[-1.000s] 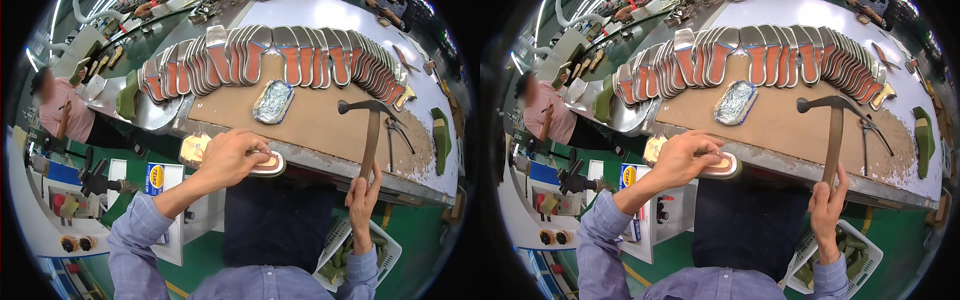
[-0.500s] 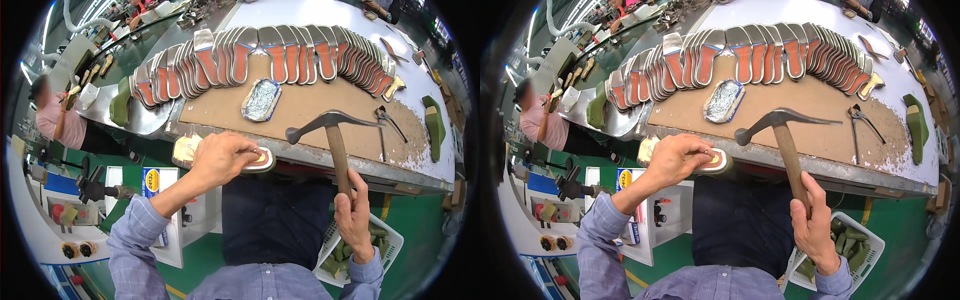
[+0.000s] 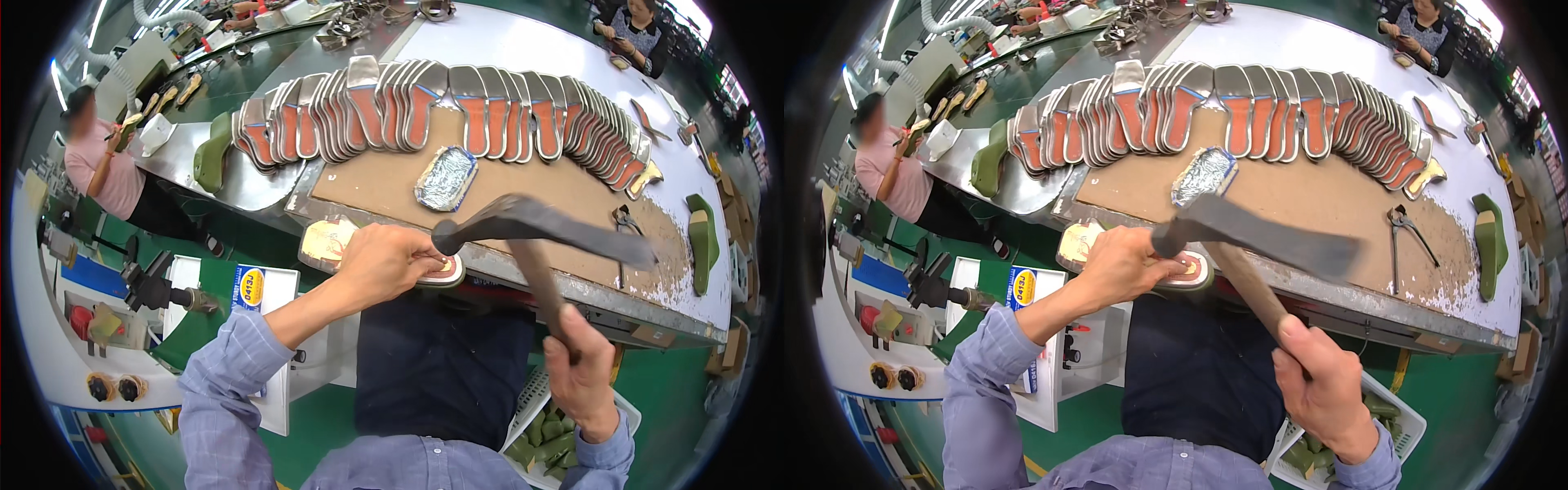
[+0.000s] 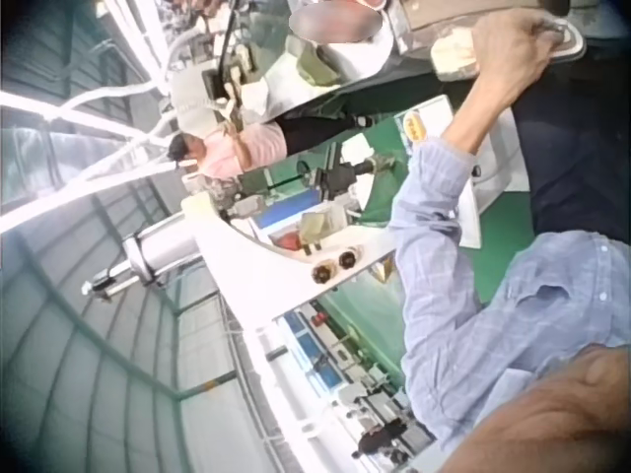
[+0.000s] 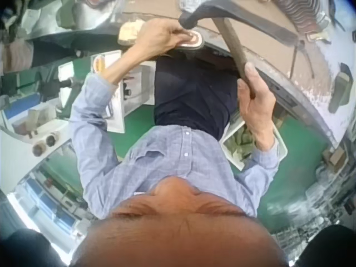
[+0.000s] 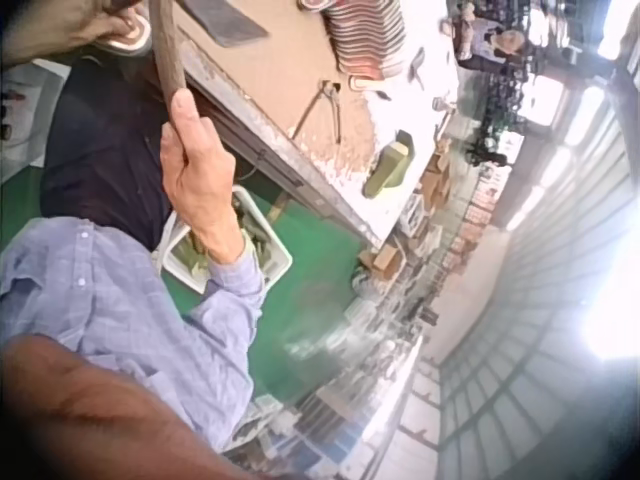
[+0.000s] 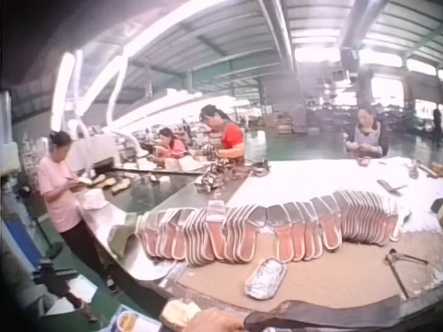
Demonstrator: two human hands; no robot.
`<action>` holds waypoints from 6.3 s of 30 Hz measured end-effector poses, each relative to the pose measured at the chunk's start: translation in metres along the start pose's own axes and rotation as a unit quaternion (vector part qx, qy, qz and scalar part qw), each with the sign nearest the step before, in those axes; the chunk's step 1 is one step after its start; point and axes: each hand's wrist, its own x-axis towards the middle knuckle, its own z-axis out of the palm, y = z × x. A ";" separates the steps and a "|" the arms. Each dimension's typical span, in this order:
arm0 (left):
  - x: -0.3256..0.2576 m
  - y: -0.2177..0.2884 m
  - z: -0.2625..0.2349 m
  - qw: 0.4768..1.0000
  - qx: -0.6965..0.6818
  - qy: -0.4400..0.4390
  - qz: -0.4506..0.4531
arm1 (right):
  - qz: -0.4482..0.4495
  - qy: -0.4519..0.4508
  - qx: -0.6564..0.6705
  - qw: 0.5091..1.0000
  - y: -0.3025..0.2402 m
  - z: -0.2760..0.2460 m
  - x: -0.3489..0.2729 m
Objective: The person uses a hammer to attach a shoe sole to a green shoe upper on a factory workbench. They repeatedly pick up a sole, position it on the upper, and strike it with a hammer to secure it. The person also handles a basket of green shoe uppers, moving them from the floor to the table.
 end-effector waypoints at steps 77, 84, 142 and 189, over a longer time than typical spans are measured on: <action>-0.019 -0.027 -0.009 0.970 0.205 -0.046 0.124 | 0.147 -0.068 0.107 0.981 0.002 0.036 -0.012; -0.017 -0.020 -0.005 0.965 0.229 -0.051 0.121 | 0.021 0.019 0.027 0.999 0.029 0.052 -0.018; 0.050 -0.413 -0.143 0.702 0.264 0.591 -0.298 | 0.120 0.084 -0.399 0.905 0.181 0.052 -0.018; 0.068 0.041 0.068 0.774 -0.631 0.012 -0.052 | 0.259 0.231 -0.330 0.878 0.340 -0.202 -0.061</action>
